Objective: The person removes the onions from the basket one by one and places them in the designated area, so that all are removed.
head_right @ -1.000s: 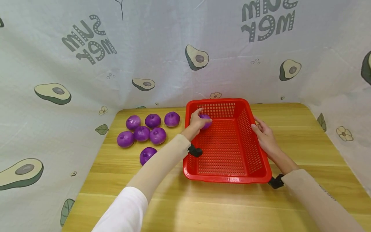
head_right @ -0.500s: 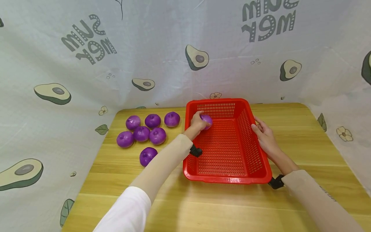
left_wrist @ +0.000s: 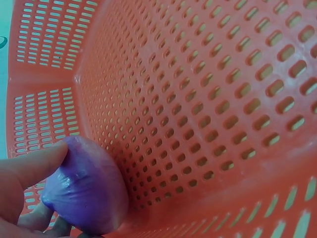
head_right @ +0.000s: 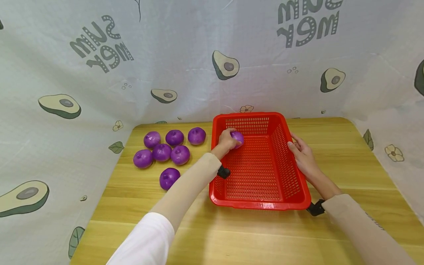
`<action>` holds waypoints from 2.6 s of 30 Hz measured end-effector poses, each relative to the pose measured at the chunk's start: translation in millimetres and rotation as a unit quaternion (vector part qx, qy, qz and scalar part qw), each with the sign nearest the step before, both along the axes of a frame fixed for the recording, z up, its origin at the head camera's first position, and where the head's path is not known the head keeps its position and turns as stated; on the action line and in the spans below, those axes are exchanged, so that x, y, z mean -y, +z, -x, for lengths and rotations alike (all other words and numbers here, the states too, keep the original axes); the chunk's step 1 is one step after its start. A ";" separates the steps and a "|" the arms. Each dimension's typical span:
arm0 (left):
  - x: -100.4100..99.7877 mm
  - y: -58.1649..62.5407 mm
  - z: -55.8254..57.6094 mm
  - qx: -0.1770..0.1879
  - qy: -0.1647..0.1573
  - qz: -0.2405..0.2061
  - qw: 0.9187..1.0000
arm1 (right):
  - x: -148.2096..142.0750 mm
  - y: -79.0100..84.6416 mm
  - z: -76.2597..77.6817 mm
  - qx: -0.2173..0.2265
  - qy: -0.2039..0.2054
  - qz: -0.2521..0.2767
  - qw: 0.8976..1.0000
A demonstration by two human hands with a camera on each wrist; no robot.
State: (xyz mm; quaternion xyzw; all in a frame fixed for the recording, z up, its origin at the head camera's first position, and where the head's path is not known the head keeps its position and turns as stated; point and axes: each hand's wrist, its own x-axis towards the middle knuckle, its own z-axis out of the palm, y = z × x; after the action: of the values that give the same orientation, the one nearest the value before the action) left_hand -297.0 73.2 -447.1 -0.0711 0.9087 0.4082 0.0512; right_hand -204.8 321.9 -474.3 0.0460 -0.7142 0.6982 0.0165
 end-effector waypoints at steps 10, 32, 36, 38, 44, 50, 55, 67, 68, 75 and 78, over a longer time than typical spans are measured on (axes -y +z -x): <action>5.0 -1.6 -0.7 -0.009 -0.018 -0.013 1.000 | 1.6 0.0 -0.5 -0.004 0.006 0.014 1.000; 6.6 26.8 -6.6 0.002 -0.088 -0.122 0.989 | 4.1 8.9 -3.0 -0.022 -0.015 -0.130 0.991; 12.8 34.7 -8.0 -0.004 -0.119 -0.146 0.982 | 3.8 9.4 -3.4 -0.022 -0.022 -0.145 0.989; 16.0 38.8 -8.7 -0.005 -0.133 -0.156 0.979 | 4.2 9.8 -3.4 -0.020 -0.026 -0.156 0.987; 28.4 52.2 -10.4 -0.016 -0.177 -0.170 0.969 | 5.6 10.2 -2.9 -0.015 -0.029 -0.167 0.985; 44.1 60.4 -10.8 -0.021 -0.201 -0.190 0.961 | 6.7 9.7 -1.7 -0.021 -0.030 -0.155 0.987; 58.2 67.2 -13.5 -0.020 -0.214 -0.189 0.958 | 6.4 9.4 -1.2 -0.020 -0.028 -0.140 0.990; 93.2 82.1 -21.6 -0.005 -0.251 -0.189 0.949 | 5.3 8.7 -1.7 -0.009 -0.031 -0.135 0.990; 96.2 83.1 -22.7 -0.004 -0.255 -0.187 0.949 | 5.4 8.8 -2.0 -0.009 -0.031 -0.138 0.990; 117.1 87.0 -32.5 0.000 -0.279 -0.174 0.944 | 4.6 9.5 -2.1 -0.008 -0.035 -0.146 0.989; 125.4 88.0 -38.0 0.001 -0.283 -0.163 0.945 | 4.4 10.5 -2.5 -0.007 -0.037 -0.153 0.988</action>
State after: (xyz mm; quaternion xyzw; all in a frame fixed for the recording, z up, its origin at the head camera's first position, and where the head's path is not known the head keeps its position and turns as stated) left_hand -259.0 -52.2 -359.2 0.1975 0.8127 0.5190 0.1762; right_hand -202.3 317.4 -463.8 0.0267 -0.8136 0.5794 0.0398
